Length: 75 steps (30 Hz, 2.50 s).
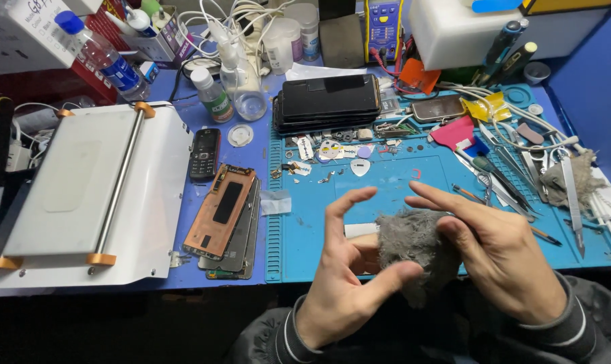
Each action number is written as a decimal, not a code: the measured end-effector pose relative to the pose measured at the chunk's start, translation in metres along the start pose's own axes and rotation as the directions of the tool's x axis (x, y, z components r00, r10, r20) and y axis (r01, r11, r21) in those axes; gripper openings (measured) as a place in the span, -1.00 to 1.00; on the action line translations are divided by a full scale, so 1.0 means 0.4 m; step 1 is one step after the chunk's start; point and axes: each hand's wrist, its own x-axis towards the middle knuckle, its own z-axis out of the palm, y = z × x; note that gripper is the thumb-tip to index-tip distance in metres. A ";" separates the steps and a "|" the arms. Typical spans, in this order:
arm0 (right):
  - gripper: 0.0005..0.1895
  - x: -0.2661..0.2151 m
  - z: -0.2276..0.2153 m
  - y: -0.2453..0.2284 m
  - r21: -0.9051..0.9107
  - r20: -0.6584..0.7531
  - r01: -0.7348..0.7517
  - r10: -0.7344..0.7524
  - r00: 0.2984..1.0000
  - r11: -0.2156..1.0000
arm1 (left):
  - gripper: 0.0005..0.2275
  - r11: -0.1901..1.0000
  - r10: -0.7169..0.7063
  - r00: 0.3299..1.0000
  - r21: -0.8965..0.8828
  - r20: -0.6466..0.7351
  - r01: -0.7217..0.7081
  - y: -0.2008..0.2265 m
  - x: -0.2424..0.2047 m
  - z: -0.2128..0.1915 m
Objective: The person scrapes the surface of a rectangular electronic component, likely a phone screen, using a metal tool. They then wipe the component with a cloth and apply a liquid from a spray bottle to clean the surface further.
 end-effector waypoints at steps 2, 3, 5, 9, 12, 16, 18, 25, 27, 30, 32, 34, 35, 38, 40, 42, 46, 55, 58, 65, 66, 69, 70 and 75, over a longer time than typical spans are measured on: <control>-0.45 0.002 -0.001 -0.006 0.011 -0.025 -0.003 0.003 1.000 1.000 | -0.45 0.982 0.111 0.994 0.151 0.009 -0.111 0.005 0.004 0.006; -0.45 0.004 -0.001 -0.009 0.022 -0.049 -0.005 0.006 0.999 1.000 | -0.62 0.930 0.219 0.975 0.297 0.032 -0.218 0.008 0.006 0.009; -0.46 0.011 -0.002 -0.017 0.172 -0.099 -0.065 0.083 0.992 0.983 | -0.70 0.950 0.218 0.974 0.243 -0.062 -0.197 -0.011 0.013 0.010; -0.26 0.005 -0.002 0.015 0.562 -0.051 -0.183 0.254 0.966 0.807 | -0.72 0.957 0.234 0.956 0.216 -0.177 -0.194 -0.016 0.023 0.002; -0.31 -0.007 0.009 0.006 0.560 -0.098 -0.078 0.160 0.982 0.825 | -0.72 0.954 0.243 0.959 0.213 -0.147 -0.209 -0.031 0.025 -0.004; -0.46 -0.012 0.015 -0.027 0.272 -0.143 -0.030 0.071 0.987 0.962 | -0.62 0.861 0.343 0.936 0.428 -0.085 -0.276 -0.029 0.025 -0.027; -0.56 -0.019 0.026 -0.019 -0.112 -0.229 0.143 -0.165 0.959 0.983 | -0.70 0.738 0.455 0.890 0.548 0.027 -0.394 -0.025 0.025 -0.031; -0.72 -0.055 0.054 0.025 -0.479 -0.361 0.215 -0.414 0.836 0.851 | -0.79 0.208 0.719 0.605 0.725 0.341 -0.656 -0.027 0.034 -0.032; -0.78 -0.060 0.053 0.024 -0.425 -0.409 0.253 -0.433 0.803 0.869 | -0.86 0.154 0.822 0.506 0.752 0.263 -0.641 -0.012 0.036 -0.017; -0.79 -0.064 0.054 0.033 -0.389 -0.457 0.248 -0.419 0.784 0.887 | -0.82 0.028 0.876 0.390 0.776 0.285 -0.630 -0.020 0.034 -0.020; -0.80 -0.065 0.066 0.043 -0.362 -0.496 0.230 -0.396 0.773 0.903 | -0.84 -0.024 0.862 0.379 0.773 0.337 -0.633 -0.025 0.024 -0.022; -0.79 -0.063 0.081 0.046 -0.332 -0.533 0.214 -0.370 0.761 0.918 | -0.86 -0.075 0.845 0.369 0.769 0.387 -0.635 -0.024 0.020 -0.022; -0.83 -0.062 0.090 0.043 -0.297 -0.588 0.180 -0.328 0.739 0.938 | -0.80 0.049 0.778 0.451 0.673 0.438 -0.738 -0.020 0.021 -0.019; -0.78 -0.069 0.105 0.052 -0.144 -0.642 0.097 -0.168 0.748 0.985 | -0.78 0.192 0.684 0.519 0.560 0.513 -0.806 -0.032 0.022 -0.012; -0.65 -0.072 0.113 0.062 -0.028 -0.632 0.038 -0.047 0.774 0.999 | -0.83 0.199 0.667 0.525 0.552 0.529 -0.809 -0.045 0.018 -0.002; -0.51 -0.068 0.124 0.072 0.397 -0.616 0.123 0.165 0.771 0.910 | -0.79 0.088 0.698 0.501 0.632 0.512 -0.770 -0.054 0.009 0.010; -0.55 -0.058 0.101 0.069 0.712 -0.387 0.070 0.307 0.869 0.699 | -0.72 -0.058 0.719 0.452 0.693 0.528 -0.718 -0.081 0.010 0.016; -0.65 -0.073 0.124 0.100 0.835 -0.076 -0.097 0.288 0.955 0.542 | -0.23 0.066 0.577 0.700 0.830 0.421 -0.554 -0.108 0.001 0.033; -0.80 -0.071 0.117 0.114 0.864 -0.146 -0.077 0.394 0.907 0.498 | -0.56 0.296 0.702 0.647 0.704 0.299 -0.646 -0.080 -0.010 0.019; -0.76 -0.055 0.026 0.118 0.803 0.142 -0.370 0.452 0.881 0.468 | -0.48 0.953 0.244 0.970 0.193 -0.021 -0.236 -0.017 0.031 -0.037; -0.77 -0.055 0.019 0.125 0.765 0.219 -0.434 0.441 0.870 0.477 | -0.26 0.993 0.110 0.988 0.023 0.109 -0.113 -0.033 0.040 -0.045; -0.74 -0.046 0.011 0.087 0.657 0.324 -0.512 0.405 0.855 0.554 | -0.61 0.978 -0.067 0.990 0.203 0.124 0.041 -0.025 0.039 -0.009; -0.74 -0.049 0.011 0.088 0.654 0.328 -0.518 0.410 0.851 0.551 | -0.61 0.979 -0.072 0.990 0.199 0.123 0.046 -0.030 0.039 -0.005; -0.59 -0.066 0.014 0.103 0.636 0.210 -0.434 0.399 0.893 0.637 | -0.76 0.991 -0.058 0.998 0.119 0.027 0.055 -0.057 0.039 -0.005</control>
